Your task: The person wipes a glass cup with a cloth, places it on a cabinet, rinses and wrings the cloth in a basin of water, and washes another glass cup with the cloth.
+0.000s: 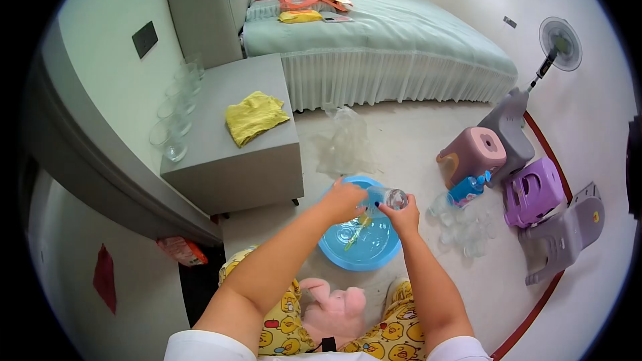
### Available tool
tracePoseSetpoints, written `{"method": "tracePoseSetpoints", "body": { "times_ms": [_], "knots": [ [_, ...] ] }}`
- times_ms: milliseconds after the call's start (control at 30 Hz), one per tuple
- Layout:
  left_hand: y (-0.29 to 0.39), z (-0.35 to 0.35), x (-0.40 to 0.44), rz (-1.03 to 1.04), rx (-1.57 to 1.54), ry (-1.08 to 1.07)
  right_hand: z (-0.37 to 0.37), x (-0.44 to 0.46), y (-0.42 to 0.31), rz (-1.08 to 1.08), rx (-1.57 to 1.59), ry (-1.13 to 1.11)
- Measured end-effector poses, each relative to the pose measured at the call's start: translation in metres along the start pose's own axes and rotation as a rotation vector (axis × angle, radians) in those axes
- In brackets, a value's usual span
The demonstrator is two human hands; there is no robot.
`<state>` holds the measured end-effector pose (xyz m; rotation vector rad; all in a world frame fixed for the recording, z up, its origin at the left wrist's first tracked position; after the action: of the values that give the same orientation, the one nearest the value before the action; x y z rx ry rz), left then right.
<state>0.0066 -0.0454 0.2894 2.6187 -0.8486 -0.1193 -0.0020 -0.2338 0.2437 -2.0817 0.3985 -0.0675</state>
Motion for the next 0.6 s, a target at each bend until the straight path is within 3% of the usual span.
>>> {"method": "tracePoseSetpoints", "body": {
  "times_ms": [67,133,200,333,400,533,600],
  "knots": [
    [-0.008,-0.017,0.0,-0.021,0.004,0.086,0.003,-0.006,-0.015,-0.185,-0.341,0.023],
    [-0.031,-0.042,-0.005,-0.198,-0.043,0.281,0.011,-0.001,-0.007,-0.165,-0.282,0.023],
    [-0.066,-0.049,-0.009,-0.231,0.019,0.479,0.015,0.003,-0.003,-0.144,-0.226,0.023],
    [-0.101,-0.082,-0.036,-0.377,0.064,0.635,0.017,0.004,-0.002,-0.15,-0.242,0.012],
    [-0.121,-0.09,-0.051,-0.575,0.222,0.778,0.017,0.004,-0.004,-0.173,-0.257,0.007],
    [-0.152,-0.094,-0.073,-0.654,0.372,0.854,0.016,0.007,-0.005,-0.113,-0.215,-0.033],
    [-0.171,-0.09,-0.081,-0.773,0.406,0.761,0.017,0.009,-0.003,-0.106,-0.201,-0.033]
  ]
}}
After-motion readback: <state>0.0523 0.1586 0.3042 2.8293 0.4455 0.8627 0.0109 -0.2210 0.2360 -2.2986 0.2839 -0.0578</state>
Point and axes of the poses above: each hand's wrist, its own x-axis towards the middle knuckle, its own z-axis out of the palm, y = z × x, the point moved 4 cm from there along x, towards the middle knuckle
